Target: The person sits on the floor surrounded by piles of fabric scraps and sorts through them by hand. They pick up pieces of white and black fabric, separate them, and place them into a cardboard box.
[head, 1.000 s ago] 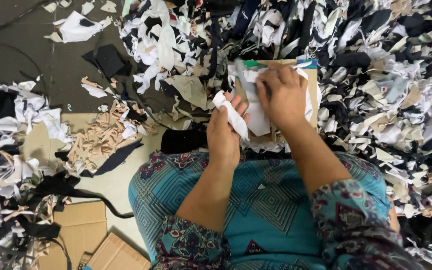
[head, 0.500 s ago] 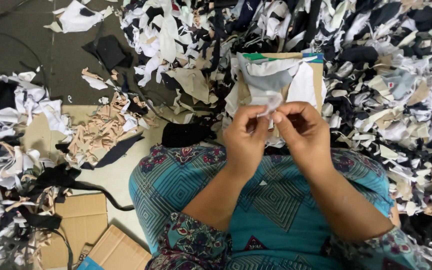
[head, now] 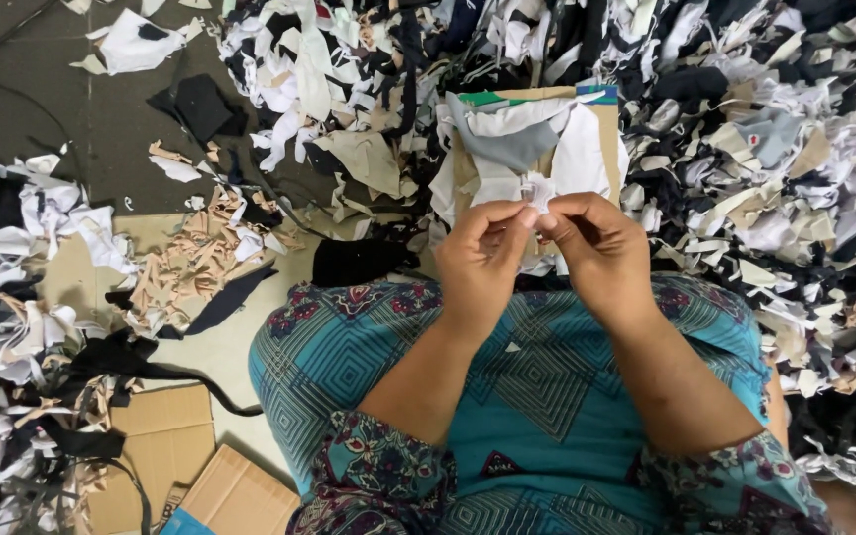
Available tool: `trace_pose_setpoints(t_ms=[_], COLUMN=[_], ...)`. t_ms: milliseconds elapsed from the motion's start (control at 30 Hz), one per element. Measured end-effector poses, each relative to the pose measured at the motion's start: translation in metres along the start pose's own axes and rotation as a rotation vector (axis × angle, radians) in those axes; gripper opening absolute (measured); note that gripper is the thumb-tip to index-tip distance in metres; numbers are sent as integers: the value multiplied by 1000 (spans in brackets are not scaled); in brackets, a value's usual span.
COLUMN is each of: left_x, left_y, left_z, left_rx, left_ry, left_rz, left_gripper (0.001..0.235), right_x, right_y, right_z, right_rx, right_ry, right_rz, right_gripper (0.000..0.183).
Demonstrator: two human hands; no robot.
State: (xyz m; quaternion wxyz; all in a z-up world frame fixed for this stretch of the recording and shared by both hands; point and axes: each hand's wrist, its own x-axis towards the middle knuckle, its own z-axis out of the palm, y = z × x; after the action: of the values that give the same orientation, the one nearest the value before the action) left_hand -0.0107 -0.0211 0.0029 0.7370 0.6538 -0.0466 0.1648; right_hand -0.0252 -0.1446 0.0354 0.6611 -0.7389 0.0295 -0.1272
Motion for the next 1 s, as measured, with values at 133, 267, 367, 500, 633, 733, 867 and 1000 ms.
trace_pose_setpoints(t_ms=[133, 267, 367, 500, 633, 733, 867, 1000], left_x=[-1, -2, -2, 4, -2, -1, -4, 1], left_y=[-9, -16, -4, 11, 4, 2, -14, -26], left_z=[1, 1, 4, 3, 1, 0, -3, -17], left_rx=[-152, -140, -94, -69, -136, -187, -265, -371], left_ry=[10, 21, -8, -29, -53, -76, -88, 37], left_rz=[-203, -235, -216, -187, -200, -206, -229, -350], left_gripper=[19, 19, 34, 19, 16, 19, 16, 16], right_x=[0, 1, 1, 0, 1, 3, 4, 19], right_y=[6, 9, 0, 8, 20, 5, 43, 12], right_z=[3, 2, 1, -2, -7, -3, -26, -58], right_rx=[45, 100, -97, -116, 35, 62, 34, 71], right_ry=[-25, 2, -53, -76, -73, -98, -120, -203], right_rz=[38, 48, -76, -148, -66, -82, -77, 8], right_gripper=[2, 4, 4, 6, 8, 5, 3, 4])
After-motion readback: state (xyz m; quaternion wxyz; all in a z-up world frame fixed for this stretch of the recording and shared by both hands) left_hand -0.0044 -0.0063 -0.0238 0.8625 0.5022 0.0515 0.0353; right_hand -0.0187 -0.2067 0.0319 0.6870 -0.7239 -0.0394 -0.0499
